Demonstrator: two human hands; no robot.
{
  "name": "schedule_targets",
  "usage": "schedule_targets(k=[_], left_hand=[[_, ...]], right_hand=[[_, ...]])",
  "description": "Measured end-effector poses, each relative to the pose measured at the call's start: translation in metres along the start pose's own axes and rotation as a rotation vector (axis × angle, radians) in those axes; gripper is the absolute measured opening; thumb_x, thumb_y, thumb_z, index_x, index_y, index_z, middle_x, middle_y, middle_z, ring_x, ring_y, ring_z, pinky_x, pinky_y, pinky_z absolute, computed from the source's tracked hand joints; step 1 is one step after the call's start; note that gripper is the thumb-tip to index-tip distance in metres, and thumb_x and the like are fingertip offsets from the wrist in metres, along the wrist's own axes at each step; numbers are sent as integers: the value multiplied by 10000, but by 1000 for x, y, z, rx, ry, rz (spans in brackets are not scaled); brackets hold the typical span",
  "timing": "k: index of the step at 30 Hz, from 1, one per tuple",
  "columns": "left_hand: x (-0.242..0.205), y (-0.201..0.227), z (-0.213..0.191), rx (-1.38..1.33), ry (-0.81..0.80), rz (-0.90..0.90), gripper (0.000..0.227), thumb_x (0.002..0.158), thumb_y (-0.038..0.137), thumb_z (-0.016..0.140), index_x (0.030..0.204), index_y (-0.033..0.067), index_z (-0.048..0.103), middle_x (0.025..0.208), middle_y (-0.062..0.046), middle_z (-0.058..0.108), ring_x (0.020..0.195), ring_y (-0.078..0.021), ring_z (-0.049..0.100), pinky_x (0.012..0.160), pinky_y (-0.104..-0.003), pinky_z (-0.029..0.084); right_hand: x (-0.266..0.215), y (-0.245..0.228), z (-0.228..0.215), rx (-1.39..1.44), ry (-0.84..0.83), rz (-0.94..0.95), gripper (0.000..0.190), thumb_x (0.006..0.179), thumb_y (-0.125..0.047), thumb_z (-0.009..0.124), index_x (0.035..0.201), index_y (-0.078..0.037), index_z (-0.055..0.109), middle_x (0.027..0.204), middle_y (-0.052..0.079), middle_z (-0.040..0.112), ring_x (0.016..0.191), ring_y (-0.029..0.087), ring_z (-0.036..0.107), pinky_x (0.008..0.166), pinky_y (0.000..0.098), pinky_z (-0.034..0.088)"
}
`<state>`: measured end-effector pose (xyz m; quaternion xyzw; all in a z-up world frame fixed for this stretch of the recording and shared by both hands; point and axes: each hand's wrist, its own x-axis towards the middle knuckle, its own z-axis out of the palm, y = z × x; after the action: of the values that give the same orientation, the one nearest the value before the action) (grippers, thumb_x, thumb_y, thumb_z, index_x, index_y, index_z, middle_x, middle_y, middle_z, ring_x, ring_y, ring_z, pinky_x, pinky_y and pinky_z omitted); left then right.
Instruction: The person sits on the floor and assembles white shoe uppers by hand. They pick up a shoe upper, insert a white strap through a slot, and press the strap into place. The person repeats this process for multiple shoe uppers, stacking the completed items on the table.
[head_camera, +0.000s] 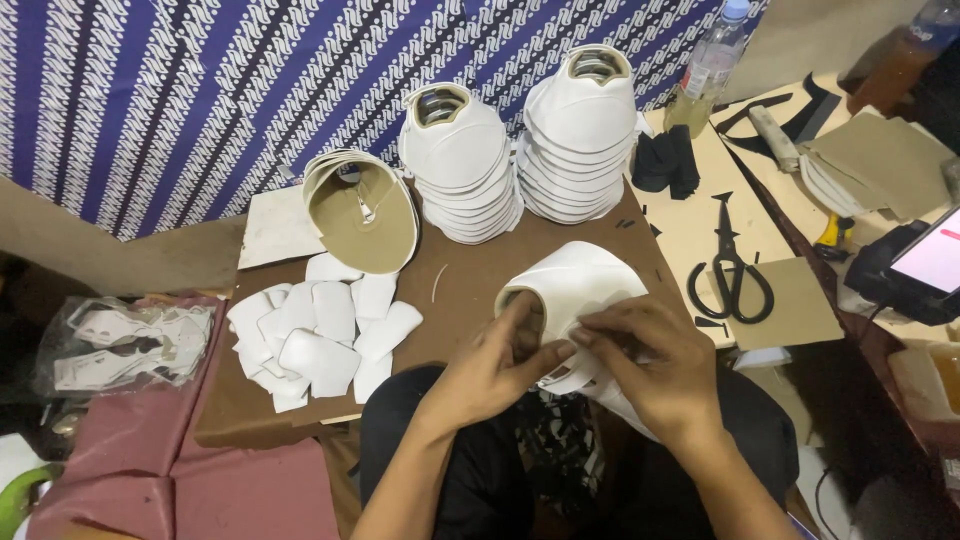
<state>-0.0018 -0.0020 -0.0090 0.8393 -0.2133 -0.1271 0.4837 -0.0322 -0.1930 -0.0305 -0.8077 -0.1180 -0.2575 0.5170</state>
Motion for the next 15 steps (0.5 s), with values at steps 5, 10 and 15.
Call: schedule_targets(k=[5, 10, 15], left_hand=[[2, -11, 1, -85, 67, 158, 228, 914, 208, 688, 975, 19, 576, 644, -175, 695, 577, -359, 696, 604, -418, 553], [4, -21, 4, 22, 116, 256, 238, 920, 218, 697, 939, 26, 557, 678, -177, 734, 644, -437, 725, 583, -488, 553], [0, -9, 3, 131, 47, 166, 268, 925, 213, 651, 1111, 27, 597, 874, -226, 749, 867, -508, 696, 750, -560, 550]], right_hand=[[11, -14, -2, -244, -15, 349, 278, 726, -319, 910, 936, -167, 810, 929, 18, 749, 1084, 288, 672, 986, 422, 515], [42, -34, -8, 14, -175, 629, 1248, 516, -264, 959, 1570, -90, 314, 1479, 263, 496, 1407, 462, 422, 1160, 590, 318], [25, 24, 4, 488, -93, 830, 524, 611, -70, 906, 1086, 64, 728, 835, 162, 739, 689, 276, 716, 599, 372, 565]])
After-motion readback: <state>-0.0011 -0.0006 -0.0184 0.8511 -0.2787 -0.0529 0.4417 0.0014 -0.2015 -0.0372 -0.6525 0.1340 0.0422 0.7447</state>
